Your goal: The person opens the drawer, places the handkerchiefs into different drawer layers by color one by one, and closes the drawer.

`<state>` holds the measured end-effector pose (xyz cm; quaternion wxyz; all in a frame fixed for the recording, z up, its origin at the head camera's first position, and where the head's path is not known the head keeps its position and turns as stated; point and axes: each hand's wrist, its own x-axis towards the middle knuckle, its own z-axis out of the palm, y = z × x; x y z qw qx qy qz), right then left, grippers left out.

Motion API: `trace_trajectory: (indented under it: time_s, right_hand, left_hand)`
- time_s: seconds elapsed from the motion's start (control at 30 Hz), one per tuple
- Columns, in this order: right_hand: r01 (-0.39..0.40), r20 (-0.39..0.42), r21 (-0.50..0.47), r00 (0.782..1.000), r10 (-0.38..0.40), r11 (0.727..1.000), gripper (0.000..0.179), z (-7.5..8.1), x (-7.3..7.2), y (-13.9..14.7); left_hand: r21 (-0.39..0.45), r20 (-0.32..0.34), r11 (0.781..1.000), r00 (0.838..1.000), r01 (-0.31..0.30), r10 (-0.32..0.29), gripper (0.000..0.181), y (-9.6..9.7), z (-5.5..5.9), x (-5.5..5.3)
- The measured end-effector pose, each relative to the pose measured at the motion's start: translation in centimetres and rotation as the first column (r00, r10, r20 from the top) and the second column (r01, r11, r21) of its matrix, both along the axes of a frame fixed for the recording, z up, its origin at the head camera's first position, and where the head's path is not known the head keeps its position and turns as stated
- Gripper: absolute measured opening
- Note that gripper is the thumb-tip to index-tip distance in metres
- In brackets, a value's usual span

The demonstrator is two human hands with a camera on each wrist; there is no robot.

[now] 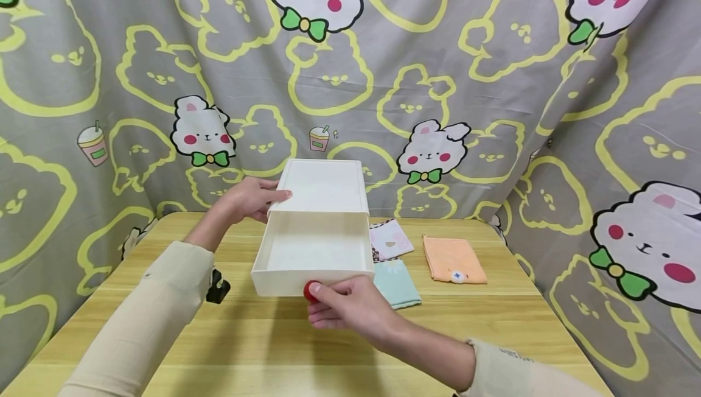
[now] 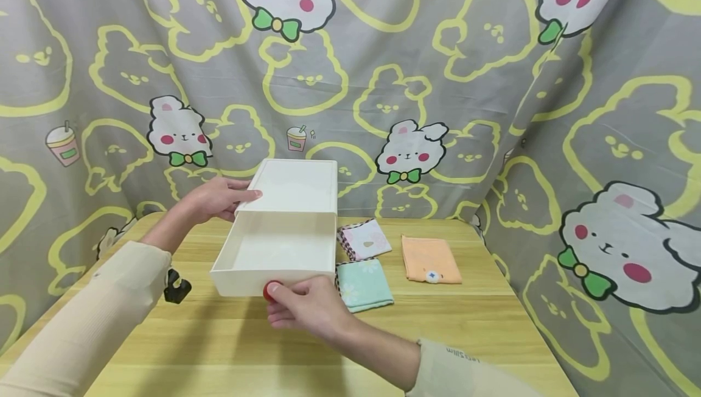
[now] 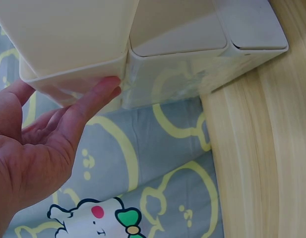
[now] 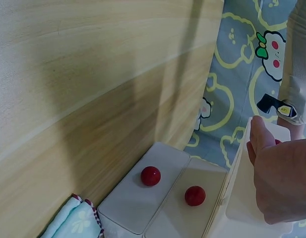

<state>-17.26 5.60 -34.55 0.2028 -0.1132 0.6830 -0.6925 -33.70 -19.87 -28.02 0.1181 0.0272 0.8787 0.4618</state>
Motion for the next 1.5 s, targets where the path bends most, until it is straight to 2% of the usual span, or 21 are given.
trace_trajectory:
  time_s: [0.17,0.3,0.37,0.47,0.57,0.7,0.83,0.97,1.07,1.13,1.3,1.5]
  right_hand:
    - [-0.026,-0.009,0.024,1.0,0.026,0.999,0.04,0.1,-0.1,0.3]
    - [-0.102,-0.025,0.125,0.994,0.106,0.987,0.043,0.7,-0.5,1.3]
    - [-0.162,-0.033,0.212,0.984,0.173,0.964,0.042,1.3,-0.8,2.0]
    - [-0.25,-0.031,0.316,0.962,0.273,0.915,0.036,2.3,-1.3,3.2]
    - [-0.307,-0.021,0.371,0.941,0.338,0.876,0.032,3.7,-1.7,4.5]
    - [-0.349,-0.013,0.393,0.923,0.385,0.851,0.031,5.8,-2.2,6.3]
    - [-0.34,-0.054,0.413,0.917,0.395,0.845,0.036,7.6,-3.3,8.0]
    - [-0.236,-0.127,0.403,0.942,0.309,0.884,0.038,8.7,-4.9,9.6]
    - [-0.096,-0.185,0.365,0.967,0.174,0.926,0.037,8.9,-6.2,10.8]
    - [0.003,-0.217,0.336,0.973,0.075,0.942,0.036,8.8,-7.1,11.6]
    - [0.176,-0.271,0.285,0.958,-0.097,0.942,0.04,7.4,-9.4,13.7]
    - [0.289,-0.29,0.293,0.935,-0.203,0.911,0.047,5.3,-11.5,16.1]
  left_hand:
    - [0.002,0.0,1.0,1.0,-0.001,0.001,0.071,0.0,0.0,0.1]
    - [-0.006,0.001,1.0,1.0,-0.005,0.005,0.071,0.0,0.0,0.1]
    - [-0.008,0.003,1.0,1.0,-0.004,0.004,0.071,0.0,0.0,0.1]
    - [-0.011,0.005,1.0,1.0,-0.002,0.002,0.072,0.0,0.1,0.1]
    - [-0.008,0.009,1.0,1.0,0.001,-0.001,0.073,0.0,0.1,0.1]
    - [-0.003,0.014,1.0,1.0,0.005,-0.005,0.073,0.0,0.1,0.0]
    - [-0.003,0.013,1.0,1.0,0.007,-0.007,0.072,0.0,0.1,0.0]
    - [-0.003,0.008,1.0,1.0,0.006,-0.006,0.072,0.0,0.1,0.0]
    - [-0.005,0.006,1.0,1.0,0.005,-0.005,0.072,0.1,0.1,0.1]
    - [-0.005,0.008,1.0,1.0,0.002,-0.002,0.072,0.1,0.1,0.1]
    - [-0.012,0.009,1.0,1.0,-0.01,0.01,0.072,0.1,0.1,0.1]
    - [-0.013,0.016,1.0,1.0,-0.027,0.027,0.073,0.1,0.0,0.0]
